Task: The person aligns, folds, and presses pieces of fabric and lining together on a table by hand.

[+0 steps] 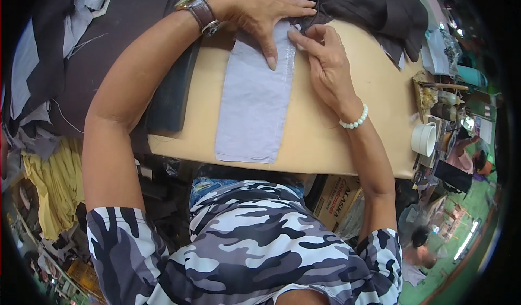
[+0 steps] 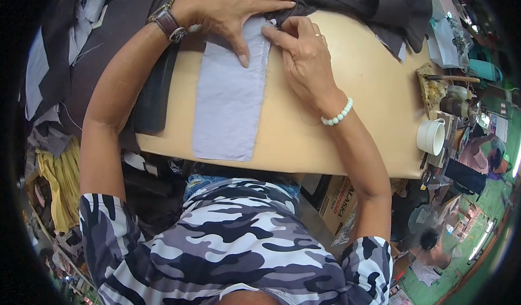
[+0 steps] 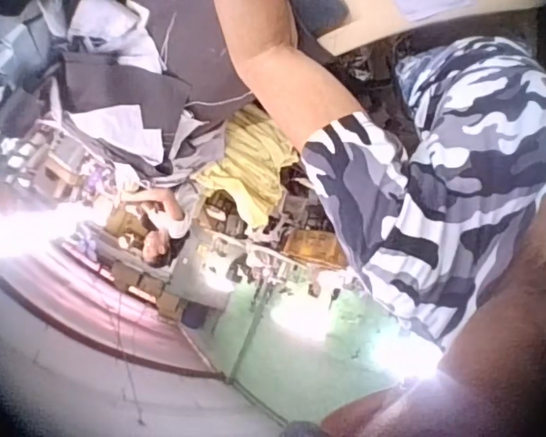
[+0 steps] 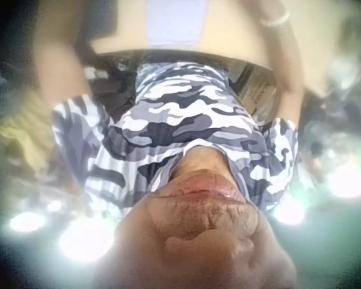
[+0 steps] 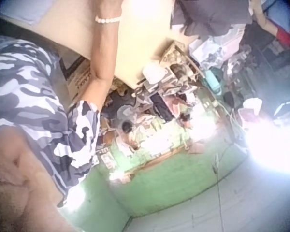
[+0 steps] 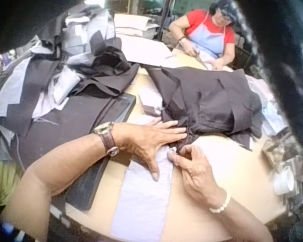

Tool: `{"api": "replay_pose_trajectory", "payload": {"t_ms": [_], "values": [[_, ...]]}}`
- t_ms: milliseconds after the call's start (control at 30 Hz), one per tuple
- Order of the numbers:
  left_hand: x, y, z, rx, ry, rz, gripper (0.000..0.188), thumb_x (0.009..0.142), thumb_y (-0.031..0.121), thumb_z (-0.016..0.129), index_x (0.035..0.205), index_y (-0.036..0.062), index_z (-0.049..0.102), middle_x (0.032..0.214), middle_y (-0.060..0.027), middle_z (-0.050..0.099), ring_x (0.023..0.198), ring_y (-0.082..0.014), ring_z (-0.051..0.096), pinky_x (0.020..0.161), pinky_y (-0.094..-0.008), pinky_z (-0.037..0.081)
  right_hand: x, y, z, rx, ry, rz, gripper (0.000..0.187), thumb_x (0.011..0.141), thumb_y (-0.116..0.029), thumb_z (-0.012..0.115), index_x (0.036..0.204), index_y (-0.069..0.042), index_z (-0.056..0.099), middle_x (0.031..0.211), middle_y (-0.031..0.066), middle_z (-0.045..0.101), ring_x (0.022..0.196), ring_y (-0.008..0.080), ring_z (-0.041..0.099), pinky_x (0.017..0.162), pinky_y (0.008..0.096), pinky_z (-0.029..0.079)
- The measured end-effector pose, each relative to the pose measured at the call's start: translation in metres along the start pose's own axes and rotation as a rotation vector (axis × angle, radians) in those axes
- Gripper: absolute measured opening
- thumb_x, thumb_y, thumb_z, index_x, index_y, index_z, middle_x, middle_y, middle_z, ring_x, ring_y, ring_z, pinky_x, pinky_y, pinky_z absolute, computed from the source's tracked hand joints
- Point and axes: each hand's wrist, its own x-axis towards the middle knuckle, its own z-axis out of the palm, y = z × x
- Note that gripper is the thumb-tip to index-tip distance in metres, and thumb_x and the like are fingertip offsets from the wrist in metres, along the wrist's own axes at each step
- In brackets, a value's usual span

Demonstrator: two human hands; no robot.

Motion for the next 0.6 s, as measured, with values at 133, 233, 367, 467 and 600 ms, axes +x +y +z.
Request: {"api": "replay_pose_trajectory", "payload": {"t_ms": [133, 233, 367, 467, 600], "values": [[0.002, 0.002, -0.005, 0.021, -0.043, -0.04, 0.125, 0.049, 0.059, 0.08, 0.142, -0.001, 0.021, 0.149, -0.0203, 0.016, 0.14, -0.0338, 0.007, 0.112, -0.0496, 0.007, -0.023, -0.013, -0.009, -0.025, -0.074, -0.09, 0.029, 0.076, 0.002, 0.056, 0.099, -0.01, 0.07, 0.094, 0.0131, 0.055, 0.087, 0.0285, 0.054, 0.076, 0.0364, 0.044], [-0.003, 0.001, -0.003, -0.005, 0.004, 0.001, 0.125, 0.049, 0.059, 0.08, 0.142, -0.0015, 0.021, 0.149, -0.0201, 0.016, 0.14, -0.0336, 0.007, 0.112, -0.0497, 0.007, -0.045, -0.023, -0.012, -0.003, -0.113, -0.15, 0.028, 0.074, -0.001, 0.059, 0.098, -0.011, 0.07, 0.092, 0.0136, 0.055, 0.084, 0.0283, 0.055, 0.074, 0.0374, 0.044], [0.001, -0.001, -0.002, 0.005, -0.009, -0.011, 0.126, 0.049, 0.06, 0.079, 0.142, -0.0012, 0.02, 0.15, -0.0195, 0.015, 0.14, -0.0335, 0.007, 0.112, -0.0498, 0.007, -0.073, -0.043, -0.022, -0.028, -0.204, -0.249, 0.036, 0.07, -0.001, 0.059, 0.105, -0.009, 0.066, 0.094, 0.0121, 0.054, 0.085, 0.028, 0.054, 0.076, 0.037, 0.044], [0.0, 0.001, -0.005, 0.037, -0.049, -0.055, 0.127, 0.048, 0.06, 0.079, 0.142, -0.0009, 0.019, 0.15, -0.0192, 0.015, 0.14, -0.0334, 0.006, 0.112, -0.0494, 0.007, -0.091, -0.065, -0.03, -0.002, -0.3, -0.296, 0.037, 0.071, -0.001, 0.057, 0.106, -0.009, 0.065, 0.095, 0.0119, 0.054, 0.085, 0.0284, 0.054, 0.078, 0.0372, 0.043], [-0.001, 0.001, -0.005, 0.027, -0.051, -0.045, 0.128, 0.048, 0.061, 0.079, 0.143, -0.0004, 0.019, 0.15, -0.0188, 0.014, 0.14, -0.0332, 0.006, 0.112, -0.0492, 0.007, -0.088, -0.064, -0.027, 0.125, -0.321, -0.182, 0.039, 0.07, 0.002, 0.054, 0.106, -0.008, 0.065, 0.096, 0.0133, 0.055, 0.087, 0.0287, 0.055, 0.078, 0.0376, 0.044]]}}
